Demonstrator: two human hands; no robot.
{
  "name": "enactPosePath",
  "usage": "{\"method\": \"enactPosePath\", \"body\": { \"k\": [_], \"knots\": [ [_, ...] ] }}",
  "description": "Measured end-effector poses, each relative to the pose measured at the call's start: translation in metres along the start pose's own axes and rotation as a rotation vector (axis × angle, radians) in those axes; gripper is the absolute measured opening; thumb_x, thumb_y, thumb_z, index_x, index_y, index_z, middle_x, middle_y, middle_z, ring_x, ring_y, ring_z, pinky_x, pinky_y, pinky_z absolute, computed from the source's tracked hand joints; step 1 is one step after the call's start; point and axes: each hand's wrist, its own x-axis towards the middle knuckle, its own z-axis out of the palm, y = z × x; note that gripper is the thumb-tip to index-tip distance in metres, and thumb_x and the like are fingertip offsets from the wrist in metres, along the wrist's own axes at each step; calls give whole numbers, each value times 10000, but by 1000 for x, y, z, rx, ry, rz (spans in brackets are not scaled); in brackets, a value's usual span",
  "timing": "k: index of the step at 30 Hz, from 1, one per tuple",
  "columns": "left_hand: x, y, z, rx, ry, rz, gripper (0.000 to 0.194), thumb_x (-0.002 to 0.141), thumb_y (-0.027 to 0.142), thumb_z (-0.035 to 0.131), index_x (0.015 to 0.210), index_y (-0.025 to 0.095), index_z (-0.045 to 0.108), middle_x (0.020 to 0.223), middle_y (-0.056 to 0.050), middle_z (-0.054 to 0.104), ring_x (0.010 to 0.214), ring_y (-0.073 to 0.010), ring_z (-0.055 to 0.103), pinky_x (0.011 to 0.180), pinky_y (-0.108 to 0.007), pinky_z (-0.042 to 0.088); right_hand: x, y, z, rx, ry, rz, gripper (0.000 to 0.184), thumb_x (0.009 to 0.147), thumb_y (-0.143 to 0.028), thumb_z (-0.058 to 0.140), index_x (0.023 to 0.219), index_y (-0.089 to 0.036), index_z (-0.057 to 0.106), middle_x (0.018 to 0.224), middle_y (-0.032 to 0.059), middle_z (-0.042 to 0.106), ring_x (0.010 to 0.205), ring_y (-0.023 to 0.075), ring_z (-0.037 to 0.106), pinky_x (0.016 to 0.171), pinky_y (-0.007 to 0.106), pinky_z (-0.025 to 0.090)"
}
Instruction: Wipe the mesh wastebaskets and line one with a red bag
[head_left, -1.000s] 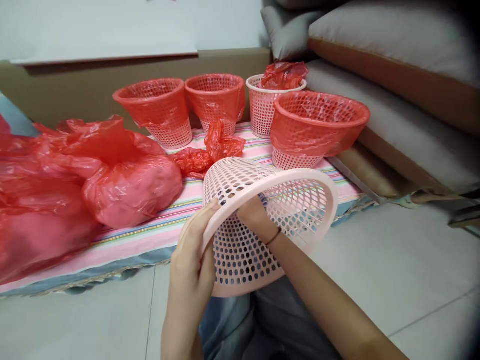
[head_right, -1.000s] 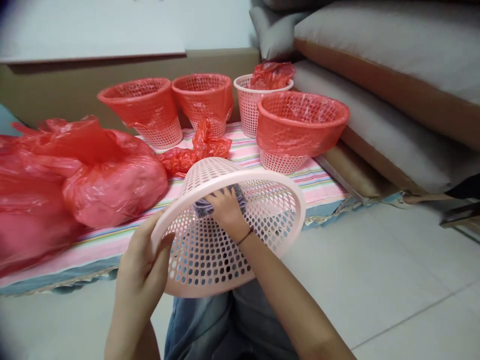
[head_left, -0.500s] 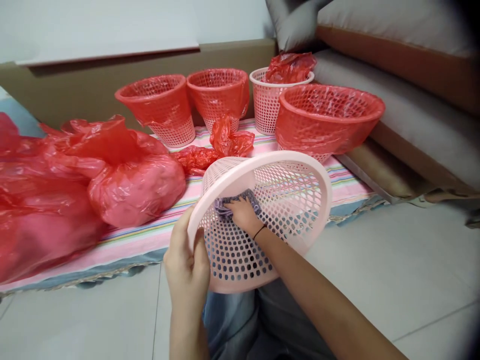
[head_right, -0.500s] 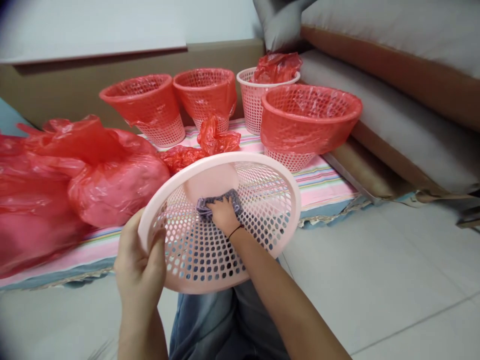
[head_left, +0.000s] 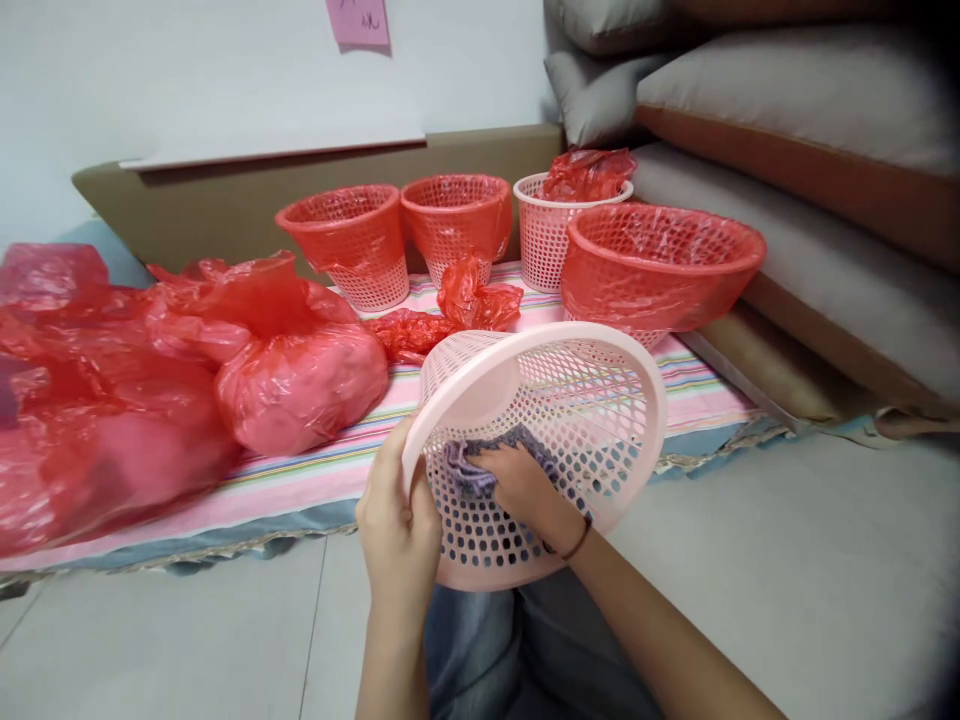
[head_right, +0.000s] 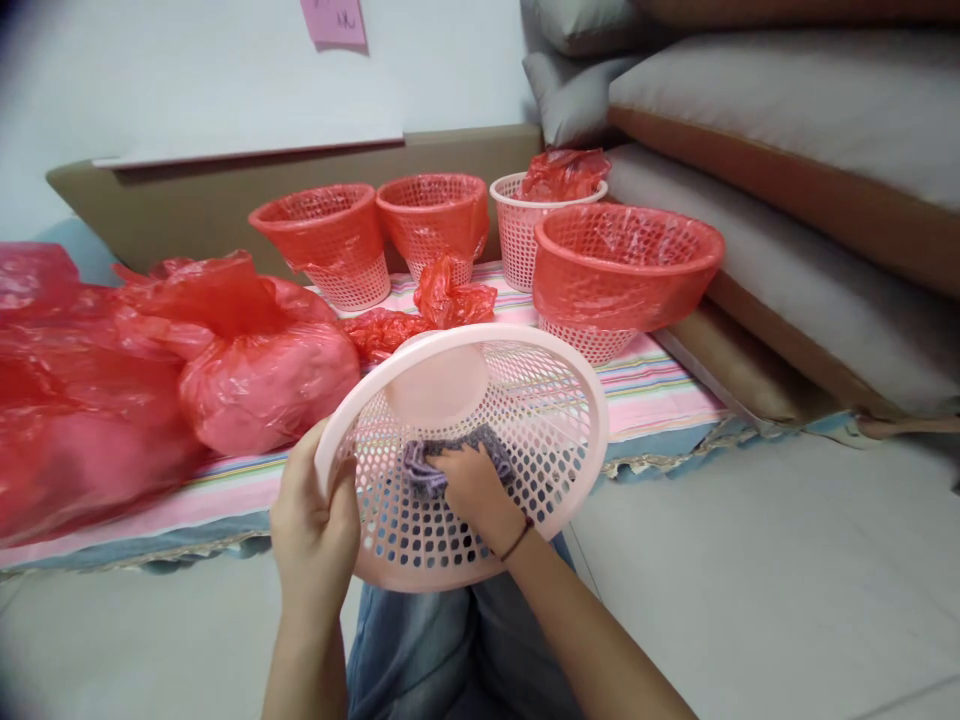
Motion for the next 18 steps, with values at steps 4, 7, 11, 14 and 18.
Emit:
{"method": "enactPosePath", "body": {
  "k": [4,7,11,14,18],
  "knots": [
    [-11,-3,5,42,95,-74,523,930,133,513,1426,293,472,1381,-46,598,1240,-186,596,1046,-285,449,-51,-12,-4,98,-58,72,735,719,10,411,1363,-289,598,1440,8,561,1361,276,459,1183,533,219],
    [-18,-6,9,35,145,-116,582,926,134,519,1472,305,416,1411,-61,575,1231,-202,607,1028,-308,470,-80,-22,-8,128,-114,161,784,675,23,416,1376,-281,593,1485,13,507,1430,323,370,1200,568,177],
    [-24,-9,14,17,223,-129,549,919,142,553,1444,277,468,1395,-65,583,1241,-195,587,1047,-296,446,-105,-30,-9,94,-131,182,792,671,18,427,1373,-310,593,1489,2,498,1437,350,354,1195,595,193],
    [-28,-17,19,6,263,-142,483,919,171,581,1391,253,528,1358,-60,605,1254,-181,565,1071,-270,407,-115,-28,-5,62,-136,167,803,660,4,440,1376,-330,587,1488,5,497,1431,363,361,1188,615,201],
    [-36,-36,29,-79,306,-255,390,902,260,621,1288,215,589,1258,-71,645,1172,-195,605,1038,-296,436,-119,-18,0,45,-211,147,786,650,-27,464,1365,-324,599,1485,19,498,1432,387,345,1180,633,209]
  ]
}}
